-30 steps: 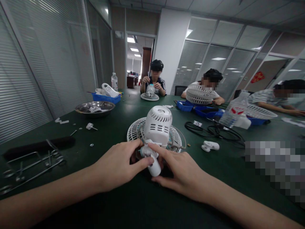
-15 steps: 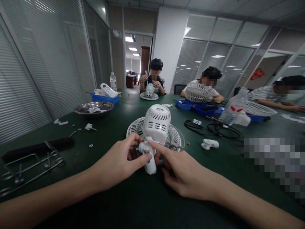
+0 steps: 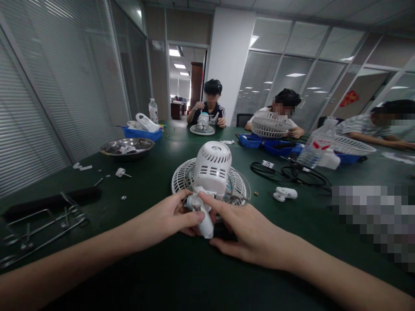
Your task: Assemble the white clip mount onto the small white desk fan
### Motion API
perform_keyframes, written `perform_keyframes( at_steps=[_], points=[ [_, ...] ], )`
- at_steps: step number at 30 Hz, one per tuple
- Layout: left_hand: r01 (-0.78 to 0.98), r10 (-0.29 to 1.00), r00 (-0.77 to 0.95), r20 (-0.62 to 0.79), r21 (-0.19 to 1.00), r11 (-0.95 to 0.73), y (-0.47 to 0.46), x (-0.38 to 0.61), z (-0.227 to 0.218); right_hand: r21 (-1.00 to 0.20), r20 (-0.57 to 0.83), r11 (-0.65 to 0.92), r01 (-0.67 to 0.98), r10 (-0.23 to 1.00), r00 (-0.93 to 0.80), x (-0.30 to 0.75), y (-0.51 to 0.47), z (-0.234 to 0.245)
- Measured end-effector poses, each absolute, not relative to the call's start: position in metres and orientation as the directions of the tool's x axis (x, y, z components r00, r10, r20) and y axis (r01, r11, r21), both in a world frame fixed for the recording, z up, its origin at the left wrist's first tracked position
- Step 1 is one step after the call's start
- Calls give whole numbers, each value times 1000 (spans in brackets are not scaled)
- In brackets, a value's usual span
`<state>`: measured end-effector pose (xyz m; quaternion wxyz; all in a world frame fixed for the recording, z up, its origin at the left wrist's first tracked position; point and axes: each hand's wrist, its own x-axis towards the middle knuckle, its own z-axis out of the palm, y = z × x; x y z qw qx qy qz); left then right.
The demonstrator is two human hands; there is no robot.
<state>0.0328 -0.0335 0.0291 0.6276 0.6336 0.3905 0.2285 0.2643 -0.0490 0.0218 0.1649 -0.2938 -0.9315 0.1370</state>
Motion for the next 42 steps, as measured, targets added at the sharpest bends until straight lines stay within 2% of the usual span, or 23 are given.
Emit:
perform_keyframes(
  at_steps=[4, 9, 17, 25, 30, 34, 42],
  points=[
    [149, 722, 641, -262, 965, 218, -35, 35, 28, -358, 231, 796, 488, 582, -780, 264, -50, 22],
    [93, 692, 681, -238, 966, 241, -35, 37, 24, -364, 194, 783, 504, 593, -781, 264, -54, 30],
    [218, 770, 613, -174, 975, 47, -28, 34, 23, -389, 164, 787, 479, 571, -805, 268, -53, 39],
    [326, 780, 601, -174, 944, -41, -25, 32, 30, -394, 180, 768, 505, 603, -777, 266, -49, 34],
    [404, 854, 516, -59, 896, -183, -32, 33, 37, -448, 181, 750, 486, 608, -773, 267, -47, 34],
    [537, 911, 406, 72, 788, -301, -42, 34, 46, -456, 186, 742, 492, 620, -762, 267, -47, 34],
    [653, 909, 339, 245, 634, -414, -44, 32, 47, -413, 212, 745, 525, 639, -740, 265, -50, 33]
  ],
)
